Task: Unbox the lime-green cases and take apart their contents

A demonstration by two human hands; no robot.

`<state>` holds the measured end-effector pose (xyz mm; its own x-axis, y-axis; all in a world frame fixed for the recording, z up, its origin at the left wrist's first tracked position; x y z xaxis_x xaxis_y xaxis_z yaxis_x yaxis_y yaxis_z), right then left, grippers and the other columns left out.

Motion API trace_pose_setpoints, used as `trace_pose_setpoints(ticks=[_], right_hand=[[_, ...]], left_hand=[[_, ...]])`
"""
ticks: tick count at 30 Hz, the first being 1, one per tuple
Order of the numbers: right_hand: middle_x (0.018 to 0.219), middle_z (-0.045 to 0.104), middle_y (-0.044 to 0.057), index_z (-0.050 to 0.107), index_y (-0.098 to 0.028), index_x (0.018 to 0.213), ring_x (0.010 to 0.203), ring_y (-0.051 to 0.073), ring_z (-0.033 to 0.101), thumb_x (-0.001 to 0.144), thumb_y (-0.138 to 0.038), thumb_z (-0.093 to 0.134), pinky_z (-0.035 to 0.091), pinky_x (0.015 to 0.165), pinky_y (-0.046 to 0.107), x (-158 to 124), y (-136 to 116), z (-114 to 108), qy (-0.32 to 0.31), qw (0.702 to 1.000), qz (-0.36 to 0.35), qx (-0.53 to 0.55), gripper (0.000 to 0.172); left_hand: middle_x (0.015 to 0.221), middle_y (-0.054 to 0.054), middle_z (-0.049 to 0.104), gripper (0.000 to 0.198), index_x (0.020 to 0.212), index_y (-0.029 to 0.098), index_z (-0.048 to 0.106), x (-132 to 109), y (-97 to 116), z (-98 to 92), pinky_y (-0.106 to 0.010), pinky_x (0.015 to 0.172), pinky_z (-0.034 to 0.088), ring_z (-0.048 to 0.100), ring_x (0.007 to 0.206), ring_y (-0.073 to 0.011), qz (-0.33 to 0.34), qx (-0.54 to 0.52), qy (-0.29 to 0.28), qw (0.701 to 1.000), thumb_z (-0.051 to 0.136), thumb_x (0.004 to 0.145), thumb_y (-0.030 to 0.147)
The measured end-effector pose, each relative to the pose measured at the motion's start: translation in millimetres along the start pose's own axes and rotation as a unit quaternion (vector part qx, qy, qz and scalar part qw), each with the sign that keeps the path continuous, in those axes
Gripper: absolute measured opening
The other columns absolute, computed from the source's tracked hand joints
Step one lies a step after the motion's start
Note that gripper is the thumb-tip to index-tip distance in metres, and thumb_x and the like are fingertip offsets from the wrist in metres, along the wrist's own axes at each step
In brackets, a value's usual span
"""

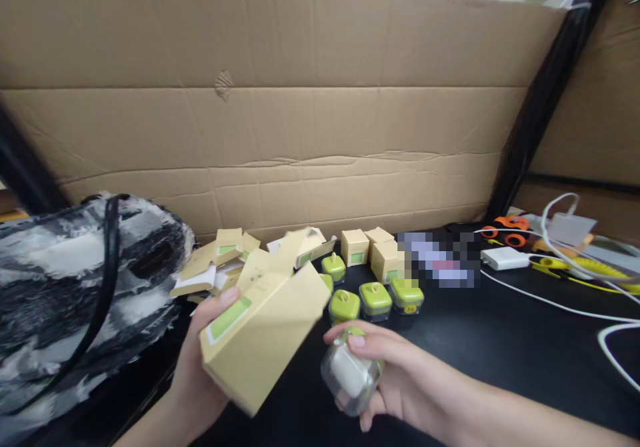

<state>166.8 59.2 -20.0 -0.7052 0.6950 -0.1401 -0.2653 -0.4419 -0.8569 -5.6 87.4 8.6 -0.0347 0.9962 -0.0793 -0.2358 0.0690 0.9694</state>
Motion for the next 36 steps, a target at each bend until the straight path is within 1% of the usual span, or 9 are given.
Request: trace_pose_setpoints(ticks=[3, 8, 10, 14, 16, 22, 26, 31, 36], right_hand=[[0.093, 0.056, 0.001, 0.049, -0.023, 0.114, 0.077, 0.015, 0.058, 0.071, -0.035, 0.073, 0.049, 0.069, 0.028, -5.1, -20.3, -7.0, 0.069, 0.956, -0.097, -0.269, 0.050], [0.110, 0.057, 0.006, 0.053, -0.024, 0.112, 0.098, 0.025, 0.056, 0.074, -0.024, 0.071, 0.043, 0.084, 0.041, -8.2, -23.6, 15.5, 0.025, 0.670, -0.227, -0.706, 0.042], [0.111, 0.058, 0.007, 0.051, -0.024, 0.115, 0.098, 0.026, 0.056, 0.078, -0.029, 0.069, 0.045, 0.083, 0.041, -7.3, -19.6, 18.6, 0.019, 0.609, -0.245, -0.754, 0.041], [0.105, 0.057, 0.009, 0.048, -0.018, 0.104, 0.094, 0.023, 0.057, 0.072, -0.036, 0.073, 0.050, 0.080, 0.035, -23.0, -40.9, 23.5, 0.109, 0.595, -0.372, -0.704, 0.045], [0.099, 0.056, 0.008, 0.047, -0.017, 0.100, 0.092, 0.019, 0.056, 0.076, -0.027, 0.068, 0.051, 0.079, 0.030, -40.9, -55.2, 31.8, 0.145, 0.556, -0.472, -0.669, 0.033], [0.109, 0.069, -0.002, 0.060, -0.020, 0.114, 0.109, 0.013, 0.053, 0.094, -0.012, 0.047, 0.034, 0.105, 0.027, -61.5, -58.9, 65.3, 0.066, 0.317, -0.562, -0.761, 0.025], [0.107, 0.072, -0.003, 0.066, -0.019, 0.106, 0.105, 0.011, 0.059, 0.099, -0.017, 0.036, 0.035, 0.102, 0.023, -70.7, -64.3, 67.2, 0.085, 0.285, -0.595, -0.747, 0.030], [0.103, 0.073, -0.001, 0.065, -0.020, 0.086, 0.102, 0.011, 0.064, 0.097, -0.015, 0.036, 0.045, 0.089, 0.021, -70.8, -67.3, 67.1, 0.106, 0.327, -0.590, -0.730, 0.032], [0.090, 0.076, -0.007, 0.062, -0.025, 0.087, 0.096, 0.011, 0.067, 0.094, -0.016, 0.050, 0.041, 0.099, 0.022, -80.0, -65.5, 65.1, 0.138, 0.362, -0.646, -0.657, 0.016]], left_hand=[[0.067, 0.004, 0.069, 0.049, 0.090, 0.022, 0.056, 0.5, 20.7, -5.3, -0.018, 0.048, 0.048, 0.061, 0.052, -0.0131, 0.106, -0.013, 0.064, 0.992, 0.078, 0.055, 0.049], [0.089, 0.001, 0.072, 0.058, 0.107, 0.028, 0.040, -3.2, 22.4, 14.0, -0.020, 0.062, 0.053, 0.068, 0.082, -0.0193, 0.165, 0.032, 0.000, 0.986, 0.079, 0.065, 0.040], [0.094, -0.001, 0.072, 0.063, 0.113, 0.030, 0.034, -5.3, 12.4, 24.2, -0.026, 0.071, 0.054, 0.068, 0.090, -0.0220, 0.144, 0.032, -0.058, 0.987, 0.078, 0.068, 0.035], [0.107, -0.007, 0.069, 0.069, 0.122, 0.025, 0.038, -11.2, -13.3, 30.6, -0.038, 0.092, 0.049, 0.063, 0.104, -0.0271, 0.037, -0.036, -0.065, 0.997, 0.078, 0.067, 0.037], [0.114, -0.010, 0.067, 0.062, 0.119, 0.020, 0.048, -17.2, -22.3, 39.5, -0.041, 0.096, 0.046, 0.059, 0.110, -0.0302, -0.018, -0.078, -0.087, 0.993, 0.076, 0.068, 0.039], [0.111, -0.008, 0.069, 0.036, 0.104, 0.018, 0.068, -32.4, -28.6, 62.1, -0.038, 0.100, 0.043, 0.057, 0.113, -0.0283, -0.113, -0.138, -0.196, 0.964, 0.068, 0.078, 0.042], [0.112, -0.008, 0.068, 0.036, 0.105, 0.017, 0.069, -34.5, -31.7, 61.4, -0.034, 0.096, 0.045, 0.057, 0.114, -0.0274, -0.146, -0.137, -0.200, 0.959, 0.069, 0.077, 0.040], [0.108, -0.008, 0.070, 0.033, 0.104, 0.014, 0.067, -40.4, -27.1, 67.7, -0.033, 0.095, 0.047, 0.060, 0.110, -0.0265, -0.159, -0.160, -0.174, 0.958, 0.064, 0.080, 0.036], [0.092, -0.006, 0.071, 0.047, 0.103, 0.018, 0.059, -19.6, 23.3, 25.6, -0.028, 0.063, 0.057, 0.069, 0.077, -0.0225, -0.014, -0.011, 0.019, 1.000, 0.076, 0.064, 0.040]])
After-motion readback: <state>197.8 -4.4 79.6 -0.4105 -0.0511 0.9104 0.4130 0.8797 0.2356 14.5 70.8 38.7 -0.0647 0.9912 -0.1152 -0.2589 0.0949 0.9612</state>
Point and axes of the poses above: each hand's wrist, its own x-axis towards the middle knuckle, its own z-axis out of the palm, y = z × x, the point moved 8 cm from there along x, towards the middle knuckle
